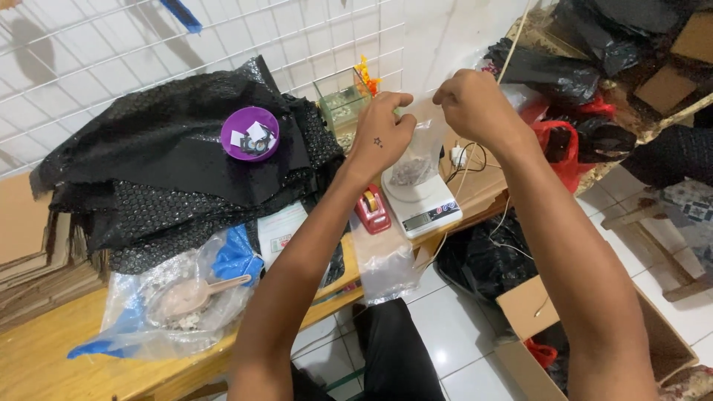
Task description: Scooping small items into a plastic bag and weighing them on a digital scale for packaging.
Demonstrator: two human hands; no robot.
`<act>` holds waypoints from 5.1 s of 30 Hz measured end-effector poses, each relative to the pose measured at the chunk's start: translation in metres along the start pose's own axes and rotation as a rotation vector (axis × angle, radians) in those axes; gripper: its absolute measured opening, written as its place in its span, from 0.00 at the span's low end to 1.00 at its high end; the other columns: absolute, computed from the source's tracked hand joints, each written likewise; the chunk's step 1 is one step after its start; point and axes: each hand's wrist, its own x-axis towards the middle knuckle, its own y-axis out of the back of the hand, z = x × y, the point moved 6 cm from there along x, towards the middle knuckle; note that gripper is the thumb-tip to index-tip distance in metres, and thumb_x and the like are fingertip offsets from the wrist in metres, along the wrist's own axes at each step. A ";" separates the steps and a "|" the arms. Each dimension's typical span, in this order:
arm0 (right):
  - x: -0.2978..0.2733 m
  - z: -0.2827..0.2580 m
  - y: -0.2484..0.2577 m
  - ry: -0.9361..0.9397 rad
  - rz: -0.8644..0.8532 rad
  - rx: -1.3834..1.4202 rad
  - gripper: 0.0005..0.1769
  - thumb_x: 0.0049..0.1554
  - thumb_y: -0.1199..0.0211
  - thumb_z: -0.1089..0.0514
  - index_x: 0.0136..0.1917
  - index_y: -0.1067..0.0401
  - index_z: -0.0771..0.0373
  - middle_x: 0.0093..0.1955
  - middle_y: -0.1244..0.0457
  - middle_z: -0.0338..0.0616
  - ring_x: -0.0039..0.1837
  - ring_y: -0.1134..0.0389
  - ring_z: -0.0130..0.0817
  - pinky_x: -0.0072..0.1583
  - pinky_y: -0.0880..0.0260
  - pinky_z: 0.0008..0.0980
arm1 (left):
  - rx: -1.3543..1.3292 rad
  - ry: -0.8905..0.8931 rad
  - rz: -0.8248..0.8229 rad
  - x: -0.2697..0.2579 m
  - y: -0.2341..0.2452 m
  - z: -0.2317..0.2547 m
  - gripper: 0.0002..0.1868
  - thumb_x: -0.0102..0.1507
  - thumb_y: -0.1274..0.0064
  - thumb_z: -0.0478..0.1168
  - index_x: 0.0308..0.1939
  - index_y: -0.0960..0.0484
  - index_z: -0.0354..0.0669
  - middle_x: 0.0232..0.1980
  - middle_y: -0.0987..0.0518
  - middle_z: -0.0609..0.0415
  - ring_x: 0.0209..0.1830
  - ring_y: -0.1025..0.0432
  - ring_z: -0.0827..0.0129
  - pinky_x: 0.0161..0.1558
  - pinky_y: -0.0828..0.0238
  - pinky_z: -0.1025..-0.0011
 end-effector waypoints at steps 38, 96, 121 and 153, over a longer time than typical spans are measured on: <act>-0.007 -0.010 -0.001 -0.025 -0.048 0.019 0.19 0.61 0.52 0.55 0.56 0.22 0.61 0.61 0.36 0.53 0.60 0.35 0.51 0.57 0.37 0.52 | 0.032 -0.022 -0.010 -0.010 0.007 0.008 0.18 0.65 0.54 0.53 0.50 0.13 0.54 0.62 0.26 0.51 0.65 0.30 0.57 0.61 0.36 0.58; -0.004 -0.008 -0.007 -0.005 0.012 0.072 0.15 0.62 0.38 0.60 0.59 0.19 0.67 0.55 0.32 0.66 0.49 0.28 0.59 0.47 0.27 0.53 | -0.037 -0.143 -0.081 -0.006 -0.005 -0.004 0.17 0.69 0.55 0.39 0.58 0.17 0.43 0.59 0.24 0.38 0.64 0.29 0.36 0.64 0.34 0.39; -0.003 0.000 -0.020 -0.025 -0.068 0.045 0.15 0.62 0.40 0.60 0.58 0.20 0.67 0.54 0.31 0.65 0.52 0.28 0.66 0.52 0.29 0.60 | -0.010 -0.125 -0.108 0.003 -0.019 -0.029 0.21 0.65 0.60 0.30 0.56 0.16 0.41 0.56 0.22 0.40 0.64 0.29 0.39 0.65 0.34 0.41; -0.006 -0.215 -0.032 0.404 0.028 0.214 0.21 0.59 0.50 0.64 0.60 0.22 0.70 0.59 0.29 0.55 0.61 0.31 0.50 0.60 0.34 0.46 | 0.119 0.237 -0.089 -0.135 0.199 0.032 0.27 0.62 0.66 0.36 0.61 0.18 0.40 0.24 0.14 0.48 0.24 0.21 0.72 0.33 0.24 0.70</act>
